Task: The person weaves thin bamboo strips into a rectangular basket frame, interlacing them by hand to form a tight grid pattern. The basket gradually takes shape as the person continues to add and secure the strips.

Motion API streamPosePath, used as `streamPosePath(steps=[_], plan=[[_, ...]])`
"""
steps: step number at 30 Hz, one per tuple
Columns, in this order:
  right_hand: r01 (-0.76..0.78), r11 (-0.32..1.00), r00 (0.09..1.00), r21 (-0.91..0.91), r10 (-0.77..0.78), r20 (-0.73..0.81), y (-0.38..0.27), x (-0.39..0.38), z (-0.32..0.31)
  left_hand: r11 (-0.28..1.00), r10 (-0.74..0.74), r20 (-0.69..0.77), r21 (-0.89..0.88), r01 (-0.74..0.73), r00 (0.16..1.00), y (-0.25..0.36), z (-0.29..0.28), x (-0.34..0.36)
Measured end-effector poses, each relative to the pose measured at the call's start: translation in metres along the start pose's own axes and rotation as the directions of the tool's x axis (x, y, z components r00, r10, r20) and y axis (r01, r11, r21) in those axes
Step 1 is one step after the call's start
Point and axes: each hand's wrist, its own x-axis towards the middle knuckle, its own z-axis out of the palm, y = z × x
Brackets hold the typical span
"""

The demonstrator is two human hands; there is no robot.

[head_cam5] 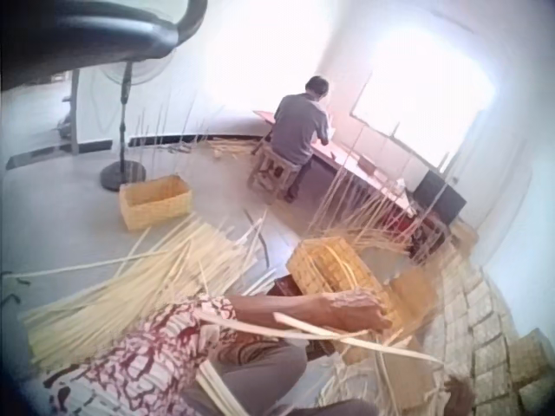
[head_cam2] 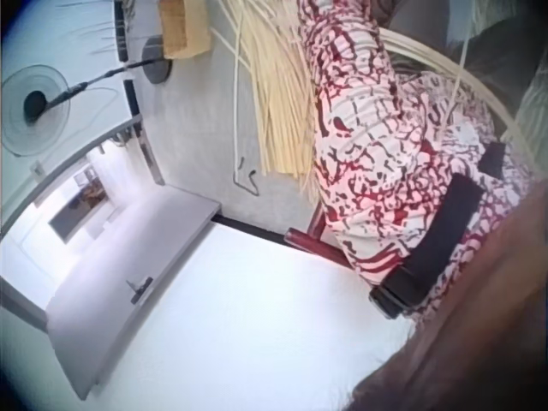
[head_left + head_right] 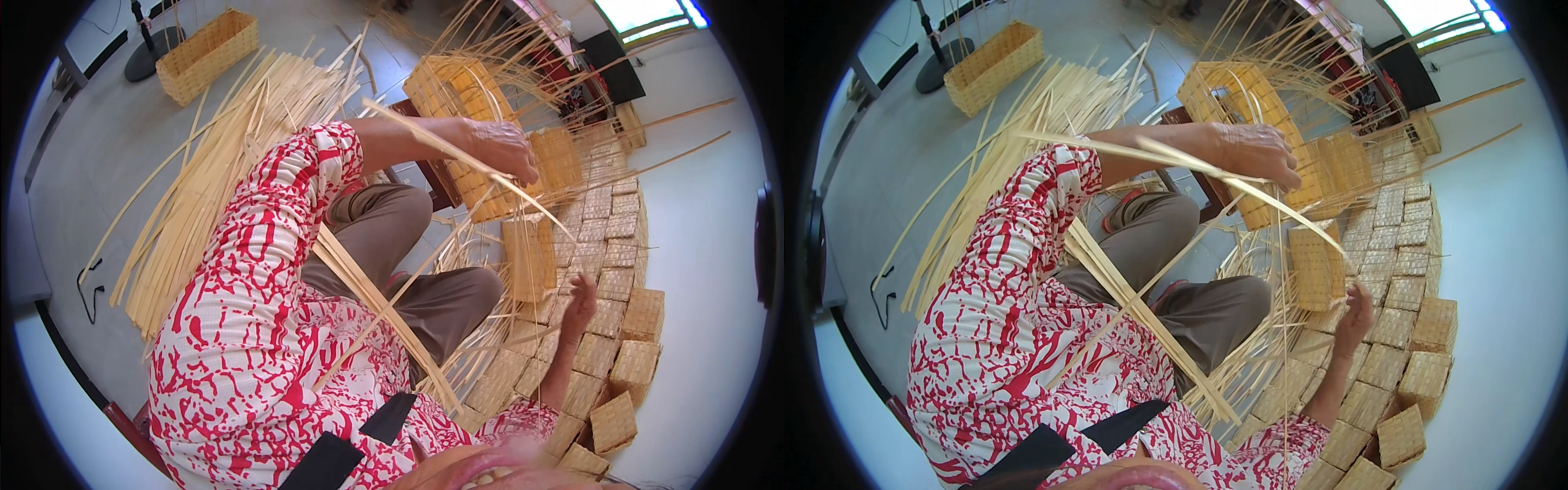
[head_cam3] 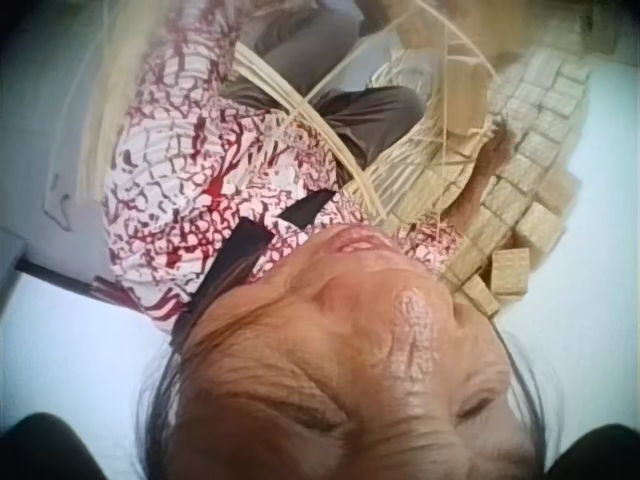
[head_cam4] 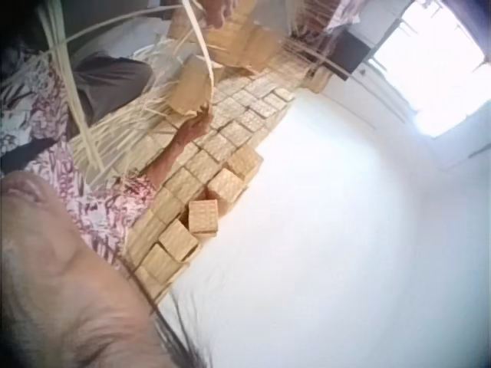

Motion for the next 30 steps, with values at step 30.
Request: streamPosePath(steps=[30], plan=[[-0.044, 0.990, 0.910, -0.131, 0.094, 0.405, 0.019, 0.052, 0.114, 0.939, -0.170, 0.226, -0.259, 0.227, 0.959, -0.001, -0.005, 0.015]])
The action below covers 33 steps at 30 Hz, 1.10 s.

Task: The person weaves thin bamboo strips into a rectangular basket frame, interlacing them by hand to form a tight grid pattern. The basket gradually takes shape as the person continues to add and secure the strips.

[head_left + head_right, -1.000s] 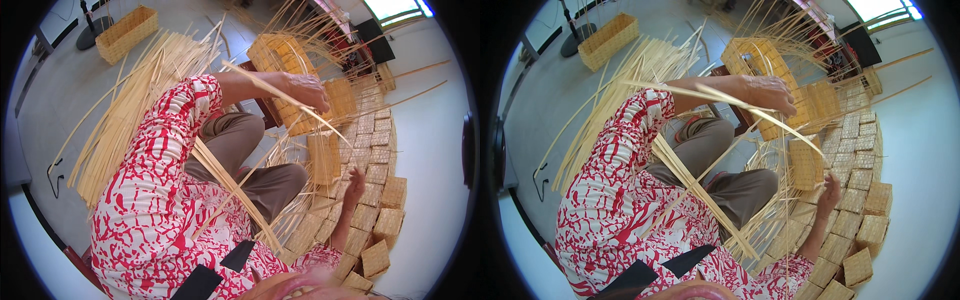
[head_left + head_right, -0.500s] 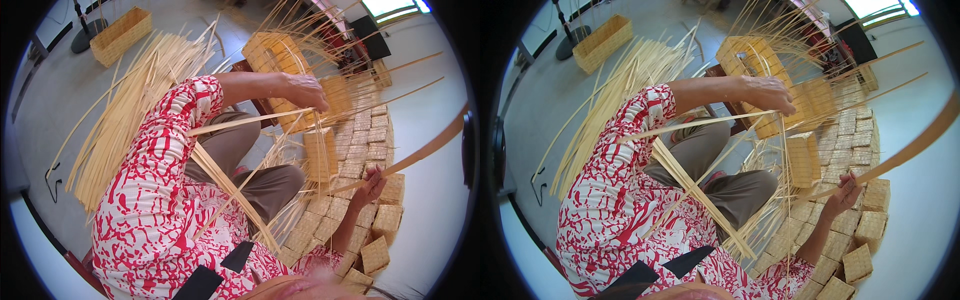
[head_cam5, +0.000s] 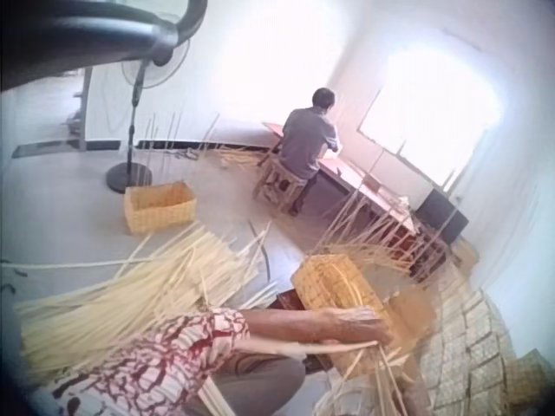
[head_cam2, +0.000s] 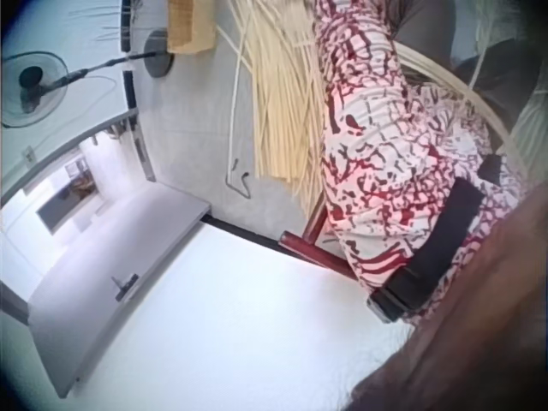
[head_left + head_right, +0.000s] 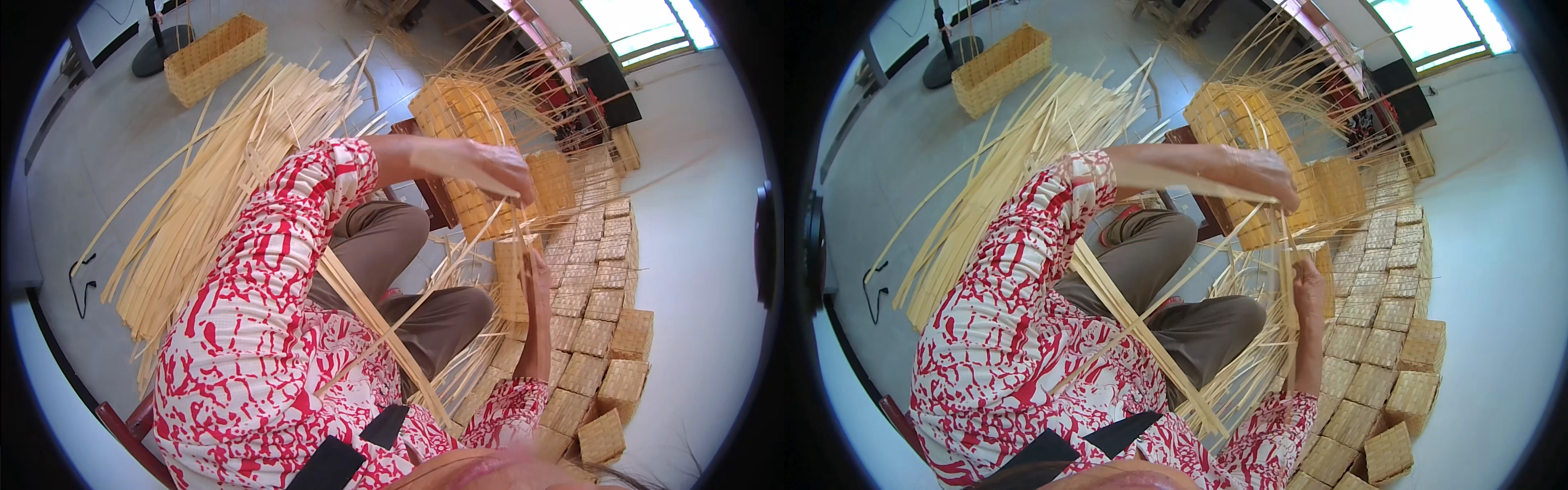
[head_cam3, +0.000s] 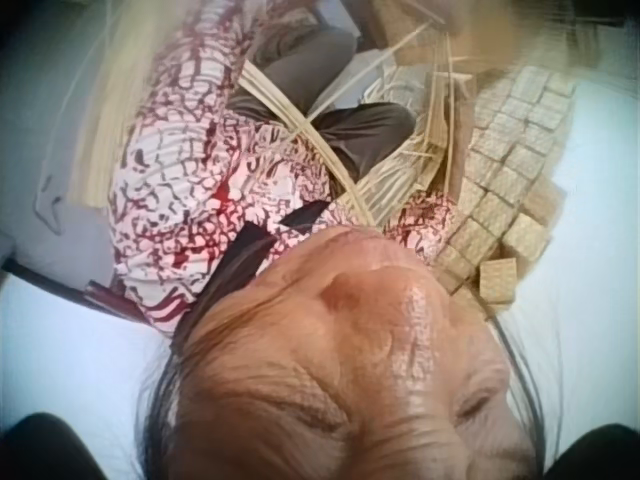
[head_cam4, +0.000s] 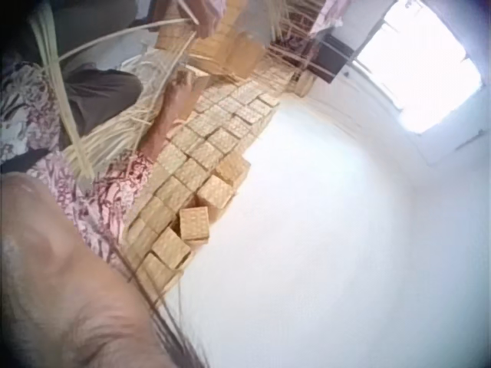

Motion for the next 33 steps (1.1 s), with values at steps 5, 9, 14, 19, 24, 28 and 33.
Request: streamPosePath(steps=[5, 9, 14, 19, 24, 28, 33], plan=[[-0.198, 0.894, 0.967, 0.403, 0.111, 0.228, 0.004, 0.002, -0.006, 0.974, -0.097, -0.354, 0.160, 0.162, 0.930, -0.029, -0.060, 0.019], [-0.224, 0.905, 0.955, 0.361, 0.130, 0.268, 0.006, 0.015, -0.006, 0.959, -0.270, -0.817, -0.274, 0.068, 0.510, -0.072, -0.134, -0.001], [-0.248, 0.845, 0.956, 0.474, 0.135, 0.259, 0.027, 0.002, -0.010, 0.963, -0.142, -0.990, -0.141, 0.228, -0.015, -0.059, -0.096, -0.066], [-0.368, 0.808, 0.901, 0.460, 0.187, 0.391, -0.007, -0.001, -0.024, 0.940, -0.131, -0.825, 0.073, 0.335, 0.550, -0.085, 0.036, -0.107], [-0.425, 0.788, 0.868, 0.446, 0.214, 0.448, -0.023, -0.001, -0.042, 0.898, -0.144, -0.705, 0.202, 0.391, 0.694, -0.057, 0.049, -0.070], [-0.334, 0.820, 0.905, 0.465, 0.142, 0.400, -0.016, -0.015, -0.045, 0.789, -0.303, -0.566, 0.303, 0.535, 0.767, -0.056, 0.039, -0.041], [-0.134, 0.952, 0.989, 0.277, 0.109, 0.104, -0.025, -0.022, -0.052, 0.845, -0.212, -0.565, 0.304, 0.440, 0.797, -0.051, 0.033, -0.041]])
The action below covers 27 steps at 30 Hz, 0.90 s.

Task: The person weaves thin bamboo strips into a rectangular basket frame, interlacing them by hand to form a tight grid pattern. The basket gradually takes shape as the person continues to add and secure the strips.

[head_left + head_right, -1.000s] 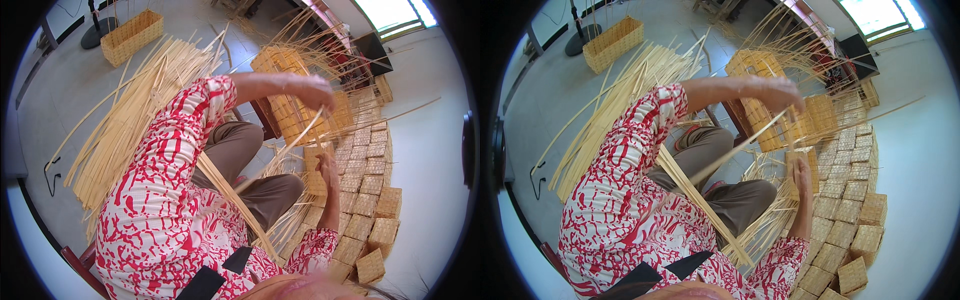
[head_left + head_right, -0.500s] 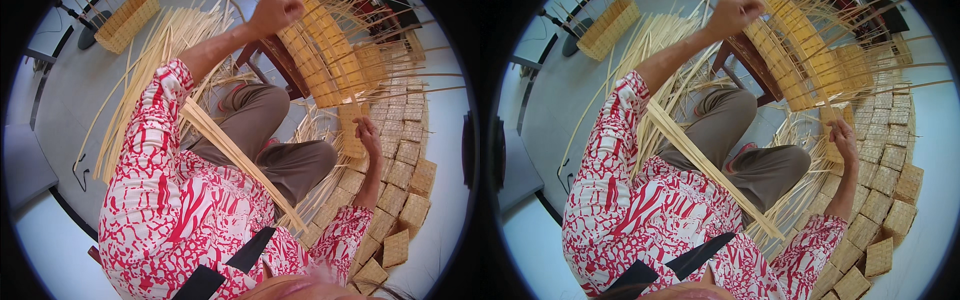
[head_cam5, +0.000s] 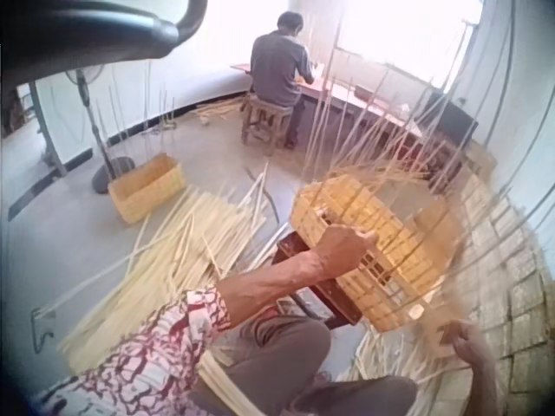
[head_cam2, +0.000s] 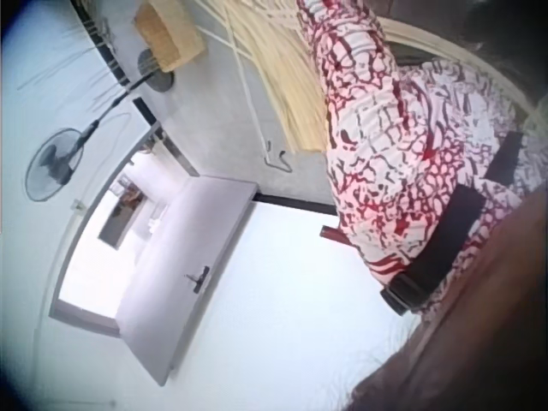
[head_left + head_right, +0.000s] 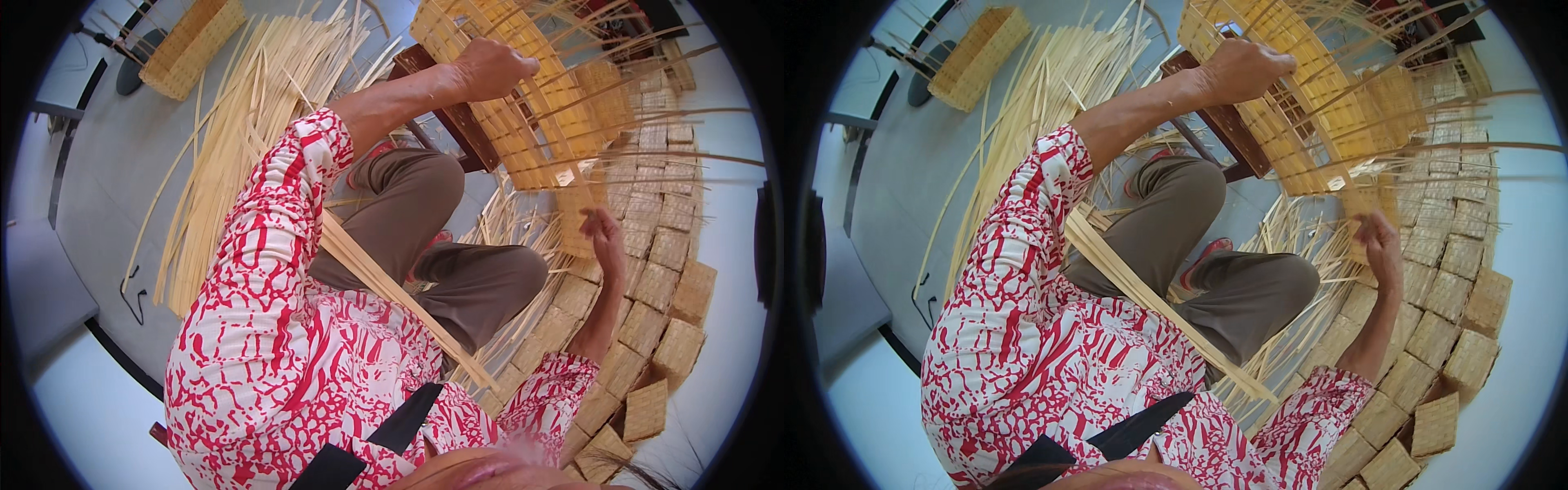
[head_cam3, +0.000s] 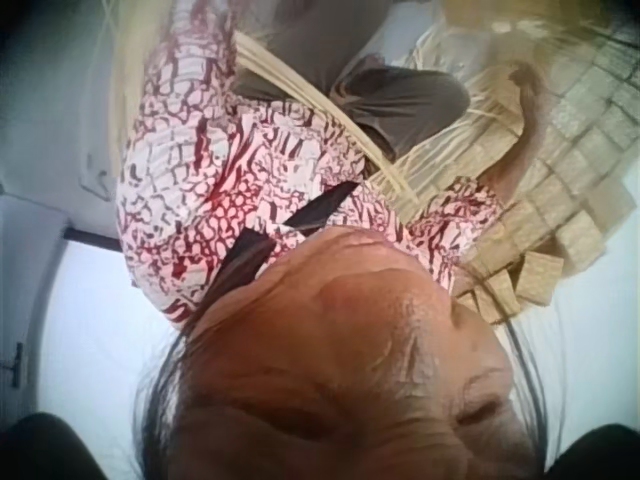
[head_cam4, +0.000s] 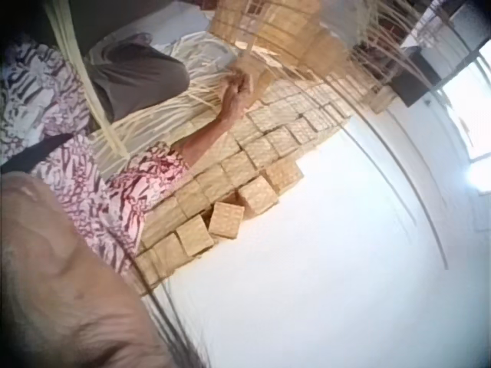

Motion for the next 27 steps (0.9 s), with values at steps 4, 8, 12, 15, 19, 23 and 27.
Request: streamPosePath(steps=[4, 8, 12, 15, 19, 23, 27], plan=[[0.198, 0.863, 0.798, -0.465, -0.417, -0.435, -0.012, -0.007, 0.022, 0.998, -0.004, 0.026, 0.069, 0.002, 1.000, 0.005, 0.014, -0.008], [-0.036, 0.983, 0.846, 0.180, 0.126, -0.518, -0.018, -0.038, 0.091, 0.997, -0.027, -0.073, -0.079, 0.021, 0.997, 0.002, 0.011, -0.015], [0.167, 0.211, 0.881, 0.963, 0.406, -0.242, 0.013, 0.000, 0.112, 0.998, -0.015, -0.043, -0.056, 0.012, 0.999, 0.012, 0.001, -0.007], [0.268, 0.025, 0.911, 0.963, 0.318, -0.262, 0.014, 0.026, 0.112, 0.994, 0.025, -0.110, -0.105, -0.036, 0.994, 0.008, -0.001, -0.009], [0.342, 0.000, 0.878, 0.940, 0.356, -0.320, 0.012, 0.041, 0.121, 0.977, 0.012, -0.177, -0.209, -0.049, 0.984, 0.011, -0.005, -0.014], [0.385, -0.037, 0.870, 0.922, 0.347, -0.350, 0.019, 0.042, 0.117, 0.953, -0.034, -0.169, -0.302, -0.018, 0.985, 0.014, -0.004, -0.016], [0.376, -0.113, 0.868, 0.920, 0.392, -0.307, 0.013, 0.043, 0.120, 0.922, -0.044, -0.169, -0.387, -0.026, 0.985, 0.016, 0.002, -0.020]])
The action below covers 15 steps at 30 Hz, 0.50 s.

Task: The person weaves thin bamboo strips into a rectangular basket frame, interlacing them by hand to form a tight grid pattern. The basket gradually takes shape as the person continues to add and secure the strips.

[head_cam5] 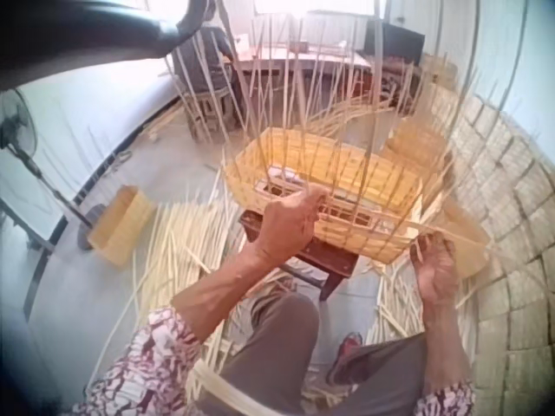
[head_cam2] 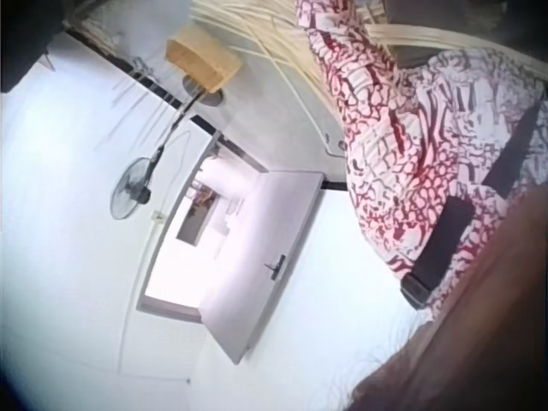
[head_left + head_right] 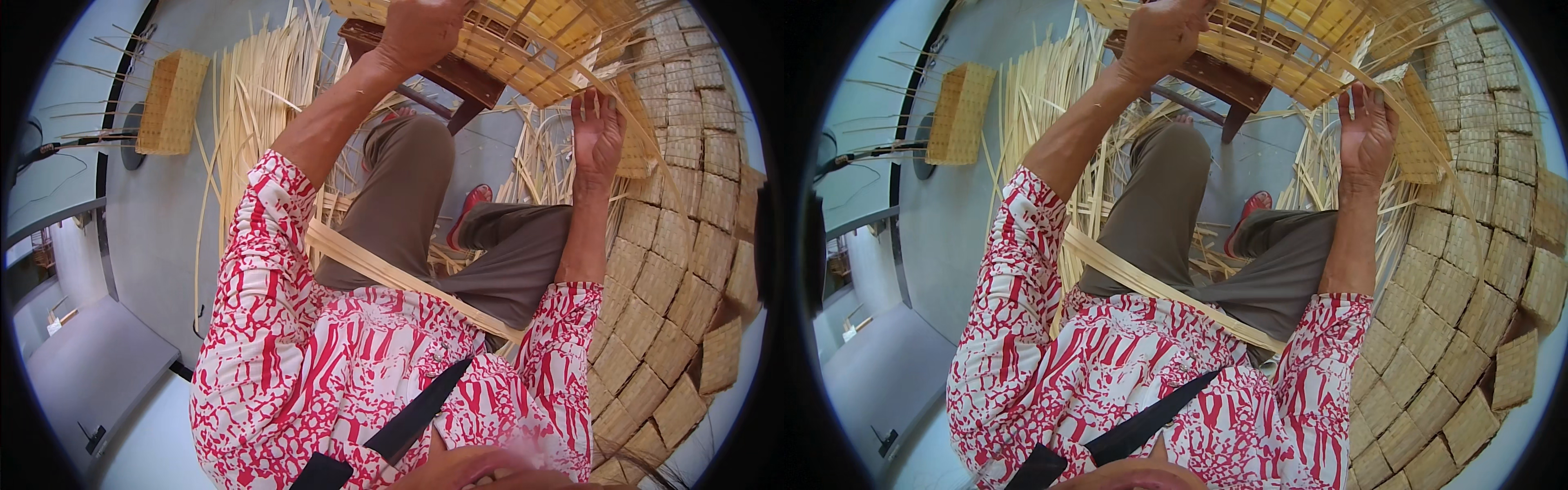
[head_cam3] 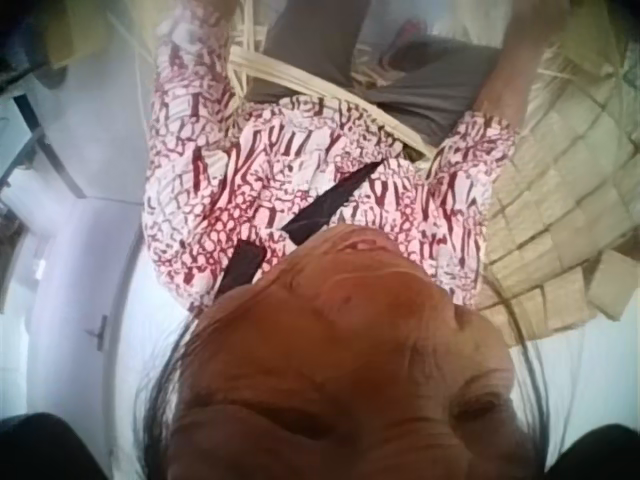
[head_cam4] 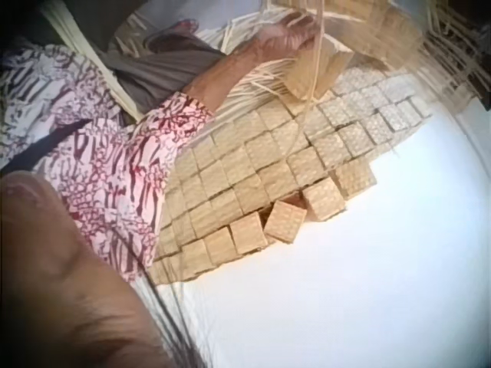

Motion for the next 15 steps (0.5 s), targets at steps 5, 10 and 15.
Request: streamPosePath(steps=[5, 10, 15], plan=[[-0.072, 0.994, 0.991, 0.078, 0.062, 0.120, -0.002, 0.006, -0.021, 0.981, -0.028, 0.051, 0.195, 0.017, 0.998, -0.002, 0.013, -0.012], [-0.073, 0.997, 0.993, -0.003, 0.073, 0.093, -0.013, 0.012, -0.031, 0.996, -0.017, -0.150, 0.081, 0.029, 0.989, 0.012, -0.002, -0.012], [-0.075, 0.995, 0.996, -0.070, 0.078, 0.039, -0.016, 0.014, -0.019, 0.969, -0.190, -0.241, 0.112, 0.221, 0.952, -0.006, -0.032, -0.009]])
